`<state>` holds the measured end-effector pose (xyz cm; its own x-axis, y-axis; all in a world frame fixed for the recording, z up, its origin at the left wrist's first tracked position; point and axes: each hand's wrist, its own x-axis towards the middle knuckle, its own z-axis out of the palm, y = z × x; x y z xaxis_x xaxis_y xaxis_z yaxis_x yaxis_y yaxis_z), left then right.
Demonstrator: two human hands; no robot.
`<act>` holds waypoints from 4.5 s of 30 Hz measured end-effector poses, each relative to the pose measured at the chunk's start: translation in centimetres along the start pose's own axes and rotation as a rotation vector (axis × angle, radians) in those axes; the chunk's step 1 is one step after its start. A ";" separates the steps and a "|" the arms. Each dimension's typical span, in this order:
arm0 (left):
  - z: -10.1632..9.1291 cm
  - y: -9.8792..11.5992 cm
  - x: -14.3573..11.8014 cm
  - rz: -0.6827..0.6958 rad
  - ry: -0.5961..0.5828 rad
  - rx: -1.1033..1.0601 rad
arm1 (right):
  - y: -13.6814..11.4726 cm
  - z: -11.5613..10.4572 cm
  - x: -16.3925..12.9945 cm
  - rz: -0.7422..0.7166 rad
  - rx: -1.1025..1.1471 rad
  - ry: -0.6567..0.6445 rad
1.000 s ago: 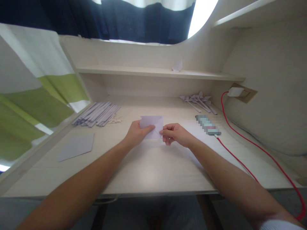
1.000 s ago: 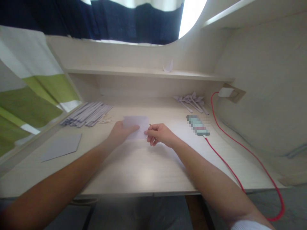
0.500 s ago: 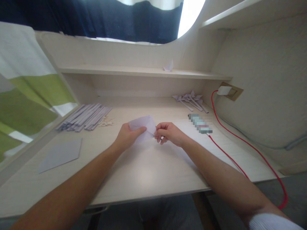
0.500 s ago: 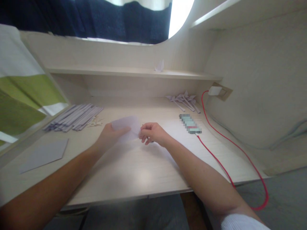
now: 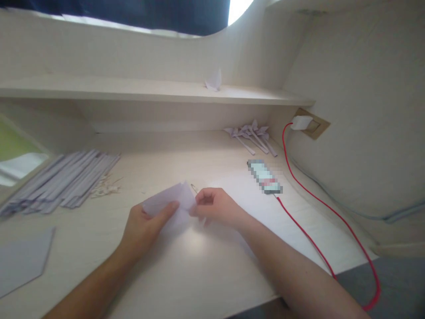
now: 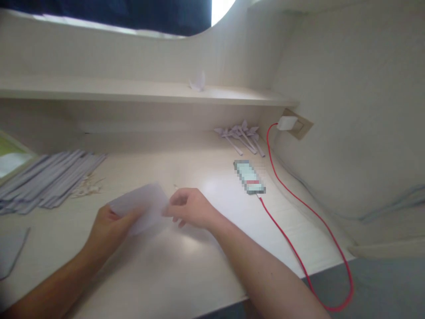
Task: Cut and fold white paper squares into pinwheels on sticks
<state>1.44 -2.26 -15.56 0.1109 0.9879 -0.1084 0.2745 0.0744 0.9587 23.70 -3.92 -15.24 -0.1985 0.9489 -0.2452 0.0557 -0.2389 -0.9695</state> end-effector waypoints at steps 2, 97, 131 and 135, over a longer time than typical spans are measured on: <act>0.3 0.4 0.3 -0.013 0.008 -0.017 | 0.1 -0.1 -0.1 0.005 0.007 0.028; -0.9 11.4 11.8 0.370 0.272 -0.421 | -12.2 0.3 9.4 -0.307 0.209 -0.022; -0.8 12.3 11.0 0.355 0.299 -0.383 | -12.1 0.0 9.4 -0.242 0.148 -0.062; -0.9 12.2 11.2 0.345 0.288 -0.390 | -11.9 -0.1 9.7 -0.255 0.093 -0.090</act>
<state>5.20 9.80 -4.83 -0.1474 0.9570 0.2499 -0.1082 -0.2668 0.9577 21.18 8.12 -6.04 -0.2809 0.9597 0.0115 -0.0962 -0.0163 -0.9952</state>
